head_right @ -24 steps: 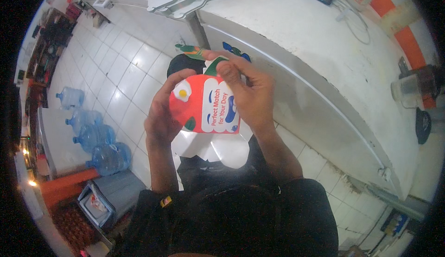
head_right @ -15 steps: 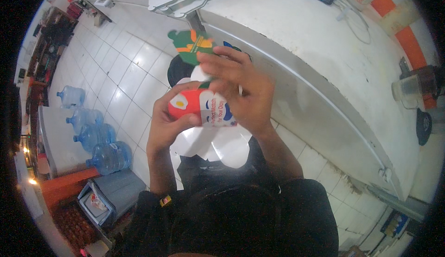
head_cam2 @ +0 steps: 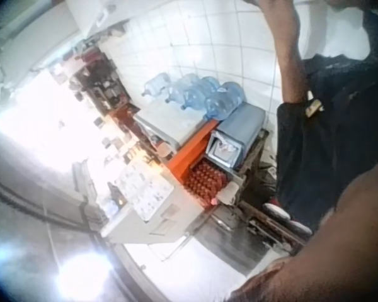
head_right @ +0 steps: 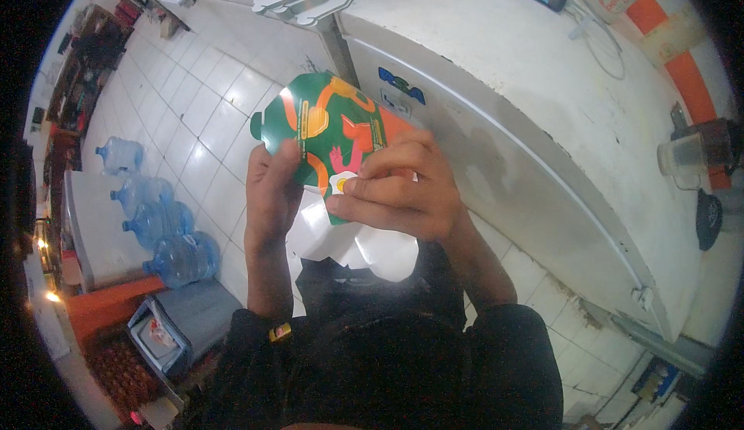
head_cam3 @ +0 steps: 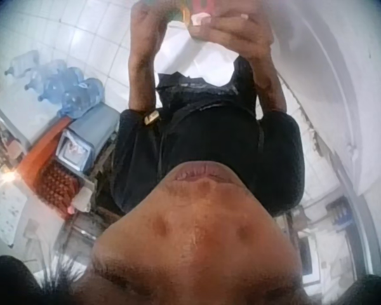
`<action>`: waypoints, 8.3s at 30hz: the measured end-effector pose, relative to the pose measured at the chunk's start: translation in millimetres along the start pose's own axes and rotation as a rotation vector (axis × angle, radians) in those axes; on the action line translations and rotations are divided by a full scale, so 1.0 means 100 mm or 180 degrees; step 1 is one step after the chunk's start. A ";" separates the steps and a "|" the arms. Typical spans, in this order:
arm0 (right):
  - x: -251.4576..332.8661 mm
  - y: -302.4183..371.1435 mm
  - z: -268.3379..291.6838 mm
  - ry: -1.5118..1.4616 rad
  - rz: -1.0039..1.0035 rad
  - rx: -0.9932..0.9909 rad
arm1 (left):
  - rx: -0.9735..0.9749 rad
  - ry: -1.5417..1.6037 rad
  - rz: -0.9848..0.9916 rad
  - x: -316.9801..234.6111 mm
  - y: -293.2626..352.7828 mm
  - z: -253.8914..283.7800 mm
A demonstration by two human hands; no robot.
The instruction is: The person folds and assembles small, colorful cardboard boxes from flat sheets. They fold the flaps, tuck them into slots, and form the box shape, then place the finished boxes on a white counter. The process is repeated for multiple boxes.
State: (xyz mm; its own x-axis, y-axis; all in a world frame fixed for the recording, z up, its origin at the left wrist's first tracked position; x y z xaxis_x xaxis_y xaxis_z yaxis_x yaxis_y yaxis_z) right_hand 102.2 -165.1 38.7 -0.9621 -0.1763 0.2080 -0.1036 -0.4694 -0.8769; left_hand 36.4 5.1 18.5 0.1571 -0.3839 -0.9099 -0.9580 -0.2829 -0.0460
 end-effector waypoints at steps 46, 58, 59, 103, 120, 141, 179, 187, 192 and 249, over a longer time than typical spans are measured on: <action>-0.29 0.13 -0.24 -0.2697 -0.2643 -0.1112 | -0.0350 -0.0190 -0.0704 0.26 0.26 -0.27; -0.57 0.38 -0.16 -0.2944 -0.2112 -0.0658 | 0.0454 -0.1225 -0.0139 0.21 0.16 -0.13; -0.59 0.32 -0.13 -0.2583 -0.2050 -0.0610 | 0.0583 -0.1234 0.0013 0.25 0.18 -0.07; -0.30 -0.03 -0.21 -0.1203 -0.1157 -0.0465 | -0.0236 -0.0870 0.0443 -0.18 0.10 0.13; -0.20 -0.14 -0.17 -0.1074 -0.1559 -0.0140 | -0.0208 -0.1293 -0.0262 -0.15 0.05 -0.01; -0.29 0.04 -0.21 -0.2156 -0.2168 -0.0003 | 0.0028 -0.1282 -0.0021 -0.23 0.11 0.01; -0.31 0.10 -0.34 -0.1949 -0.2574 -0.0411 | -0.0269 -0.1001 0.0376 -0.06 0.04 0.05; -0.37 0.12 -0.38 -0.2736 -0.2884 -0.0452 | -0.0270 -0.1048 0.0275 -0.07 0.05 0.08; -0.40 0.18 -0.41 -0.3190 -0.3064 -0.0420 | -0.0205 -0.0999 0.0214 -0.11 0.04 0.07; -0.55 0.01 0.01 -0.1254 -0.1697 -0.0962 | 0.0125 -0.1711 -0.0905 0.13 -0.26 0.19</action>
State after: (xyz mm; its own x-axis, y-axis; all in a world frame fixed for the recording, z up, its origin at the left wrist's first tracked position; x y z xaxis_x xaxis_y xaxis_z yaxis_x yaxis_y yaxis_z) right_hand 155.4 -156.6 27.0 -0.6051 -0.3154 0.7310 -0.6529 -0.3288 -0.6823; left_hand 58.2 24.3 -0.2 0.2748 0.2024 -0.9400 -0.9061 -0.2726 -0.3236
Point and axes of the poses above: each hand's wrist, its own y-axis away from the middle knuckle, its own z-axis out of the back of the hand, x = y × z, the point moved 4 cm from there along -y, towards the middle knuckle
